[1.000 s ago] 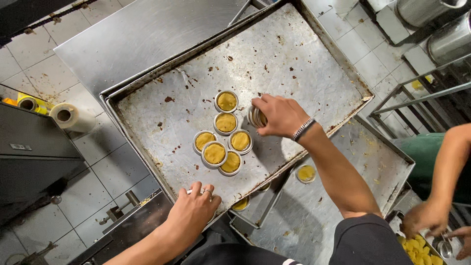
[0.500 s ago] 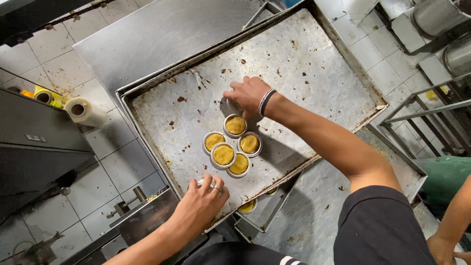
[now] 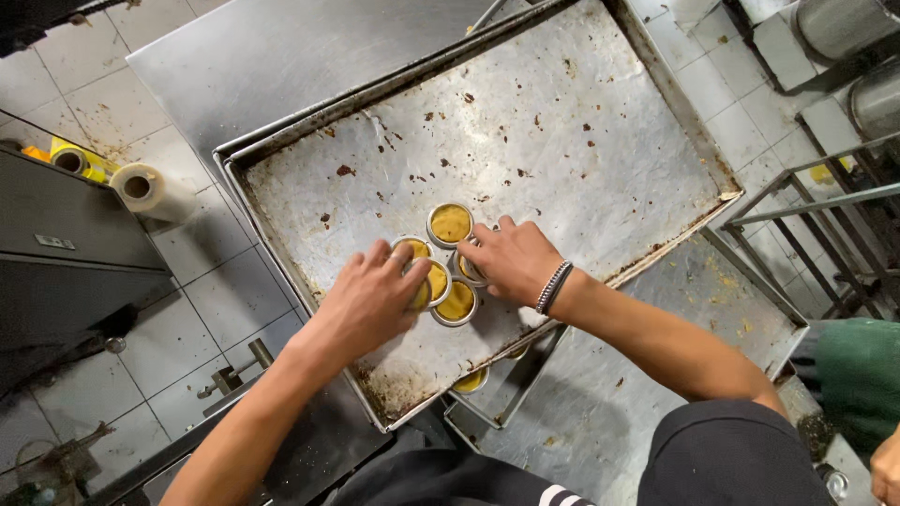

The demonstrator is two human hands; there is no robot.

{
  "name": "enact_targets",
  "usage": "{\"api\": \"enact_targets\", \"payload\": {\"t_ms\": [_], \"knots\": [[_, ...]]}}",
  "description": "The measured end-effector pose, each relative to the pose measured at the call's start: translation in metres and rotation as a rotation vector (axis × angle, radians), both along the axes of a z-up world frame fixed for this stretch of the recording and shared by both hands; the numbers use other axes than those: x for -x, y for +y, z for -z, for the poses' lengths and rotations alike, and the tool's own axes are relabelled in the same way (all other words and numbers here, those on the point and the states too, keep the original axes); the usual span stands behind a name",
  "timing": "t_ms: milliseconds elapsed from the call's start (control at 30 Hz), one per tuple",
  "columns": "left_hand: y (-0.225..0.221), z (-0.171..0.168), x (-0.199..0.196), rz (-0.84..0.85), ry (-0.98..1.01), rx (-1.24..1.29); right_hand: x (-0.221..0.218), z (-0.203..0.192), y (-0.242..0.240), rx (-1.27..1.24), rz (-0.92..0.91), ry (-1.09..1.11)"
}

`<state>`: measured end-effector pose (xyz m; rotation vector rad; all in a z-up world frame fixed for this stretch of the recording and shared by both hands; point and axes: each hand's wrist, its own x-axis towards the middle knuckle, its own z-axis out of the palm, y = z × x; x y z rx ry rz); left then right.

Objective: The person picks up individual pastries in metal molds from a tray and places them into the moving slots of a conveyor belt, later stacking empty molds and relocating a large metal tray.

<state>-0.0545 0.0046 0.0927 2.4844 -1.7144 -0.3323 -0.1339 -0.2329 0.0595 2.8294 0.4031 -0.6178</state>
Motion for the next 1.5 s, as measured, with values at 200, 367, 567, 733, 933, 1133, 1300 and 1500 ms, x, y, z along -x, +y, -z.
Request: {"api": "enact_targets", "payload": {"t_ms": [200, 367, 567, 733, 933, 1133, 1300, 1500], "knots": [[-0.048, 0.051, 0.022, -0.045, -0.322, -0.009, 0.002, 0.014, 0.01, 0.037, 0.053, -0.049], [-0.036, 0.028, 0.025, 0.044, -0.273, -0.041, 0.001, 0.009, 0.01, -0.03, 0.118, -0.026], [0.005, -0.036, 0.009, -0.007, 0.203, -0.142, -0.013, -0.041, 0.005, -0.167, 0.218, 0.052], [0.0, -0.027, -0.005, -0.119, 0.068, -0.132, -0.053, -0.052, 0.005, -0.159, 0.201, -0.044], [-0.036, 0.067, -0.009, -0.101, -0.102, -0.047, -0.108, 0.027, 0.009, -0.035, -0.005, -0.085], [-0.062, 0.09, 0.004, -0.24, -0.283, -0.117, -0.126, 0.069, 0.005, 0.095, -0.15, -0.145], [-0.069, 0.082, 0.004, -0.334, -0.254, -0.2, -0.139, 0.022, -0.007, 0.056, -0.154, -0.151], [-0.025, 0.048, -0.026, -0.14, 0.063, -0.189, -0.088, -0.029, -0.051, 0.173, 0.039, -0.023]]}}
